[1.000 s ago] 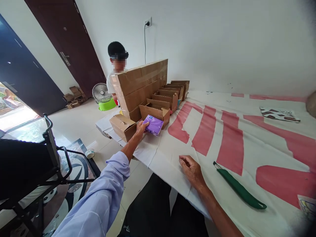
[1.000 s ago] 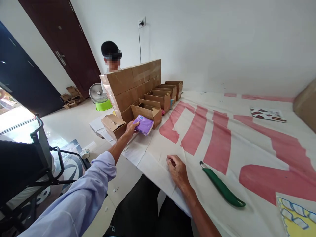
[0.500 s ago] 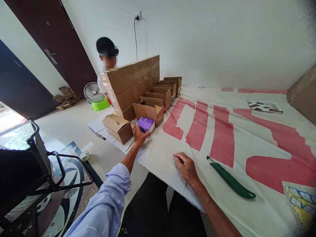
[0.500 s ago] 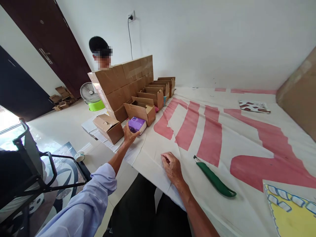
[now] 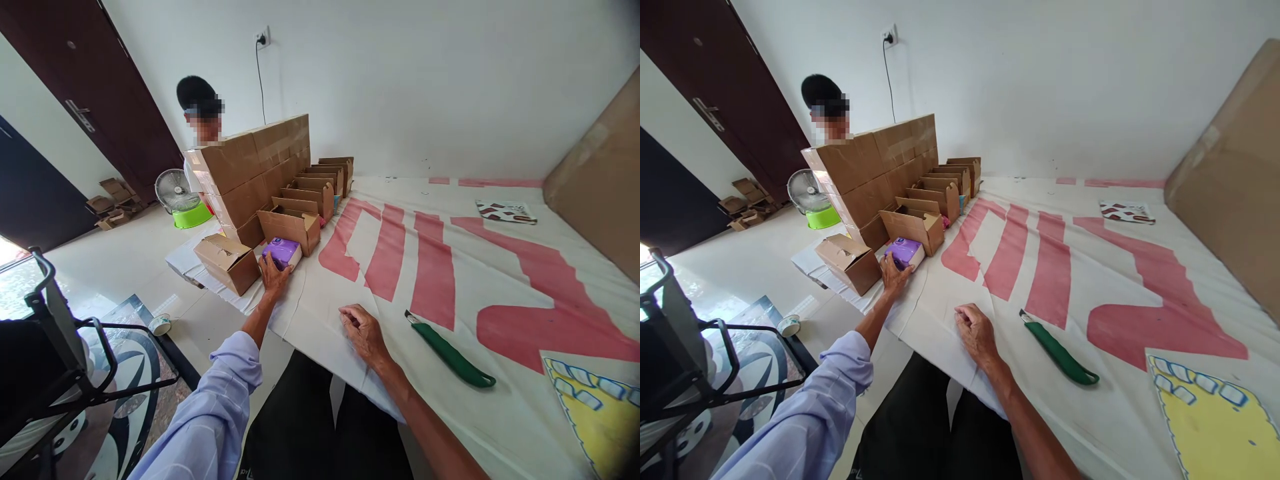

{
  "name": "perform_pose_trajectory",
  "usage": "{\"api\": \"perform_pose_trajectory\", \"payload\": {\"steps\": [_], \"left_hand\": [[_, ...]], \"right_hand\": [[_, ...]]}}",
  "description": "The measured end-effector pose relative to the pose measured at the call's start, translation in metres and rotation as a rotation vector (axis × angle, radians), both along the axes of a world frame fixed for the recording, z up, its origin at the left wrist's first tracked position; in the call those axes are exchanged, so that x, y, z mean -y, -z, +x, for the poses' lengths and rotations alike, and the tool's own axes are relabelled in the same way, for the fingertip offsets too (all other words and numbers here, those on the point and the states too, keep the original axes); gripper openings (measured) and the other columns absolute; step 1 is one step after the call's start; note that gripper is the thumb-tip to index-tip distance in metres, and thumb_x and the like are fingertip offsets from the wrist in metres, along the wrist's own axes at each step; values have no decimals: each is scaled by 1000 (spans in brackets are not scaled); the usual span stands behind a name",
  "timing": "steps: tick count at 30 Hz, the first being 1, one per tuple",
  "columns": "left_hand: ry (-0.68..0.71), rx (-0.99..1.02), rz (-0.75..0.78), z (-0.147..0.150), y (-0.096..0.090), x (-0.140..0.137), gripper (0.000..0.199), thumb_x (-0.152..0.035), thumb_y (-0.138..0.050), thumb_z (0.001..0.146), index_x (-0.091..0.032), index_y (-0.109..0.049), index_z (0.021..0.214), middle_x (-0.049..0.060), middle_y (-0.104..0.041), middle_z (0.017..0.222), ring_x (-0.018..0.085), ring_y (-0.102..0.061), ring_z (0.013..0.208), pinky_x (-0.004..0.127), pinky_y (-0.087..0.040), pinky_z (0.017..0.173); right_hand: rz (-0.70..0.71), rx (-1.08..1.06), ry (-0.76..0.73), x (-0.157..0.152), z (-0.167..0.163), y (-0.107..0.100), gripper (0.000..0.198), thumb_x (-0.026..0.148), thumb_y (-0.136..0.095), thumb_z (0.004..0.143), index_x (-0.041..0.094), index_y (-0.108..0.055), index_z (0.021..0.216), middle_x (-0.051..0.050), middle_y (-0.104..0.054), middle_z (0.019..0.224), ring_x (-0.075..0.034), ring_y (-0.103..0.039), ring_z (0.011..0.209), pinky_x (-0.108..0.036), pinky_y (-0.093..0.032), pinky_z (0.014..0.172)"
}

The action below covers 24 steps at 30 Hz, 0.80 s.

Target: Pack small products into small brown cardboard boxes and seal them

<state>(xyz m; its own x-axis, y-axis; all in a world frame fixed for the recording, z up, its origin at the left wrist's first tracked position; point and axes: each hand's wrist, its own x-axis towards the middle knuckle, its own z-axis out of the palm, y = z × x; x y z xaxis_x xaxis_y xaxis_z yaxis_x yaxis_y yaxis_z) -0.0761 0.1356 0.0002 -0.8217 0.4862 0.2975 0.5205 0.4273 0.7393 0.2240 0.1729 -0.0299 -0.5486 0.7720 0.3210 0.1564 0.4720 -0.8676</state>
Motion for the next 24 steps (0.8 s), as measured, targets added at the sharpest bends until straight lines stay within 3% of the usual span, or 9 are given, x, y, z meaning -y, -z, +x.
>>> {"api": "perform_pose_trajectory", "payload": {"steps": [4,7,9,15,19,24], "left_hand": [[-17,22,39,4,6,-1,99,-37,-88,81,-20,-35,163,25,-46,159,40,-51,152,53,-43,126],[-19,20,47,5,10,-1,100,-37,-87,81,-18,-34,165,25,-50,155,40,-52,149,52,-44,125],[1,1,30,5,13,-1,100,-35,-85,81,-16,-34,165,25,-53,153,41,-54,148,52,-45,124],[-6,-52,-47,4,18,-1,94,-34,-80,84,-17,-36,165,25,-54,154,43,-52,150,57,-44,123],[-22,-31,-11,3,19,0,92,-34,-78,87,-18,-34,166,23,-55,154,41,-53,149,54,-46,123],[-24,6,-10,3,14,2,91,-34,-77,88,-16,-34,166,24,-53,156,41,-52,151,53,-47,123]], "right_hand": [[-130,15,-68,-23,-33,-17,44,41,-64,90,25,-74,130,-13,-77,135,-27,-75,105,-42,-63,87],[-217,16,-132,-55,-76,-33,62,39,-65,90,24,-63,150,-18,-64,157,-27,-73,114,-39,-65,81],[-206,42,-165,-77,-108,-41,69,36,-65,90,23,-57,158,-19,-66,155,-26,-73,110,-38,-65,80],[-138,110,-160,-113,-177,-49,79,25,-69,85,18,-54,162,-14,-78,132,-27,-72,112,-45,-61,103],[-110,185,-147,-108,-184,-51,71,25,-71,86,19,-61,156,-14,-76,137,-30,-72,115,-46,-59,106],[-33,230,-95,-75,-139,-50,56,27,-68,91,22,-67,147,-14,-69,148,-30,-71,120,-48,-55,112]]}}
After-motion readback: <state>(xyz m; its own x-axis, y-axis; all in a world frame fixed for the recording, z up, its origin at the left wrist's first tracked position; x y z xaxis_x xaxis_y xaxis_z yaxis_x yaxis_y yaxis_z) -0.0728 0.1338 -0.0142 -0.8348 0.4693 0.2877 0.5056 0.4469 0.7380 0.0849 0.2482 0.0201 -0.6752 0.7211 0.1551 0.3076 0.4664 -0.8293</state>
